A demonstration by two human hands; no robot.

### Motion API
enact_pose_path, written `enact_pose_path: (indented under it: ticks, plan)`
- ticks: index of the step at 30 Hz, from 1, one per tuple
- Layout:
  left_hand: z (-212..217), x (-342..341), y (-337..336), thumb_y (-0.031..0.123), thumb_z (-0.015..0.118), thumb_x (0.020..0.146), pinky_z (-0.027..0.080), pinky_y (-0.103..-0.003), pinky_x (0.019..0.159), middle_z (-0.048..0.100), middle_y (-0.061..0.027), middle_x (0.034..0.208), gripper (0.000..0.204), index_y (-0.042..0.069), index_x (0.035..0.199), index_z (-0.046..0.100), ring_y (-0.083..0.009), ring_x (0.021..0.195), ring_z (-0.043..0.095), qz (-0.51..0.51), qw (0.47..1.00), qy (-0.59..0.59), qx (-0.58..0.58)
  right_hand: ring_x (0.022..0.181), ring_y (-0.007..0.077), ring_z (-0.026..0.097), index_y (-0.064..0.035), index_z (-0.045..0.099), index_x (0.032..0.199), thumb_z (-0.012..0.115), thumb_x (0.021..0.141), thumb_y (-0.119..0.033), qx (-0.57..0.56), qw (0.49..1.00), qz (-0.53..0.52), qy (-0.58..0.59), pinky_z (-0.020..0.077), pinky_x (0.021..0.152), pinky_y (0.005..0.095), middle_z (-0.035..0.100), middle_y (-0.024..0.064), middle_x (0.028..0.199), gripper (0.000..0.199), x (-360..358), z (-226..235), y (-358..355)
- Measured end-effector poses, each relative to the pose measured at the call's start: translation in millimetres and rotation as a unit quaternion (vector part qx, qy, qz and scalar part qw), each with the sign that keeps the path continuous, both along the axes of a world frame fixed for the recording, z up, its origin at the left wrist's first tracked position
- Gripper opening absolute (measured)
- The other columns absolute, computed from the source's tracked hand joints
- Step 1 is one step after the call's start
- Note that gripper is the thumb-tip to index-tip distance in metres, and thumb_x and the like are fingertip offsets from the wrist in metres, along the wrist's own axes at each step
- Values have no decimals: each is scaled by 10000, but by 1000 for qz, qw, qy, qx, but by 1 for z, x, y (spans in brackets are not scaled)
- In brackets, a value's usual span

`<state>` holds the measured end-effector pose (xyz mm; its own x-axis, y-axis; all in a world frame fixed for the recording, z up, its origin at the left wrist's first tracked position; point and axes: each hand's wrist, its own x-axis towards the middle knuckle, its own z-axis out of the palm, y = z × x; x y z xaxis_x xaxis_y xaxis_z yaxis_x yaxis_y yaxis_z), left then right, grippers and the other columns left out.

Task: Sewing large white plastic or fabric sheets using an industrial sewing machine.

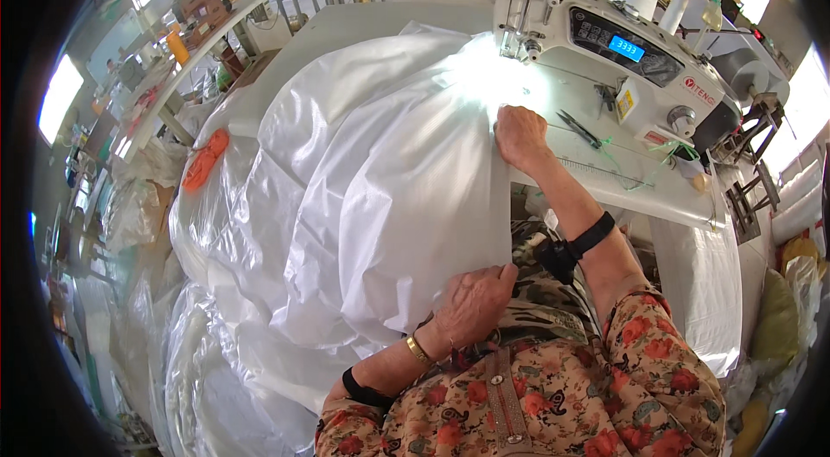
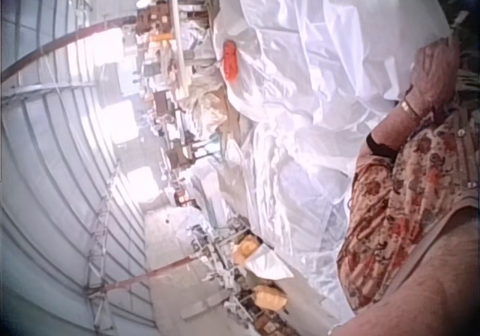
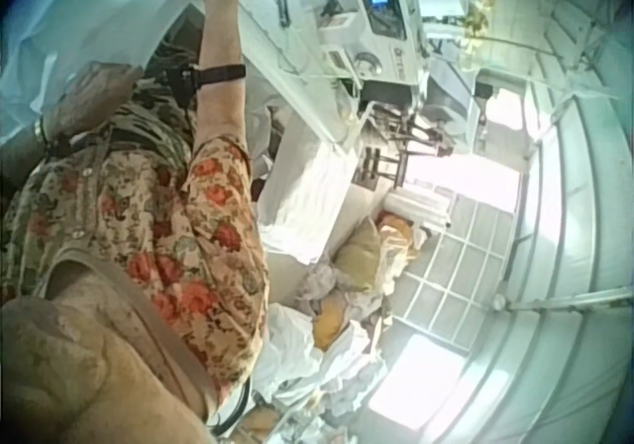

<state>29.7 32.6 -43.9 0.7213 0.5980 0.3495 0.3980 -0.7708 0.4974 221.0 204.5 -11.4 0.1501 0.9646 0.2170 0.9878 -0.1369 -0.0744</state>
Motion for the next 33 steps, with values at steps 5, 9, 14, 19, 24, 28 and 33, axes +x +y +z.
enact_pose_path:
  ticks: [5, 9, 14, 19, 24, 28, 33]
  plan:
    - [1, 1, 7, 43, 564, 784, 457, -416, 520, 557, -123, 658, 97, 24, 822, 477, -329, 596, 590, -9, 1000, 4, 7, 781, 308, 684, -11, 662, 774, 614, 712, -7, -6, 995, 66, -72, 532, 629, 395, 672, 170, 771, 78, -6, 9, 1]
    - [2, 6, 20, 50, 571, 786, 451, -426, 521, 559, -130, 660, 109, 25, 823, 471, -336, 603, 592, 16, 999, 17, 29, 785, 307, 686, -8, 662, 760, 630, 684, -10, -34, 995, 57, -77, 534, 614, 388, 670, 176, 776, 83, 0, 10, 22]
    - [10, 20, 41, 48, 571, 783, 447, -449, 542, 566, -140, 671, 118, 23, 839, 471, -350, 618, 593, 34, 998, 3, 43, 742, 313, 686, -17, 658, 730, 609, 698, -24, 72, 986, 96, -116, 533, 592, 379, 664, 180, 748, 59, 21, -6, 50]
    - [2, 28, 46, 41, 561, 783, 444, -459, 559, 581, -142, 699, 126, 15, 865, 469, -358, 641, 594, 91, 995, 8, 44, 825, 304, 693, -54, 698, 817, 526, 812, -79, 60, 997, 14, -50, 538, 659, 401, 697, 161, 856, 174, 17, -9, 56]
    - [3, 29, 43, 45, 562, 802, 430, -462, 536, 546, -156, 623, 106, 23, 866, 479, -354, 602, 590, 104, 993, -56, 9, 820, 342, 677, -15, 643, 834, 563, 823, -129, 56, 994, -71, 55, 530, 713, 428, 680, 186, 846, 140, 17, -8, 36]
    - [13, 29, 46, 54, 570, 823, 416, -445, 516, 524, -178, 582, 64, 32, 864, 526, -355, 552, 570, 109, 983, -143, -21, 878, 344, 666, -27, 645, 990, 564, 829, -156, 71, 992, -60, 86, 522, 765, 432, 679, 191, 912, 222, 22, -13, 31]
    - [22, 28, 54, 46, 576, 816, 412, -418, 517, 555, -180, 627, 56, 25, 861, 549, -370, 558, 547, 89, 959, -227, -144, 939, 347, 652, -2, 634, 994, 554, 831, -156, 45, 993, -65, 92, 516, 801, 431, 670, 199, 969, 238, 30, -4, 41]
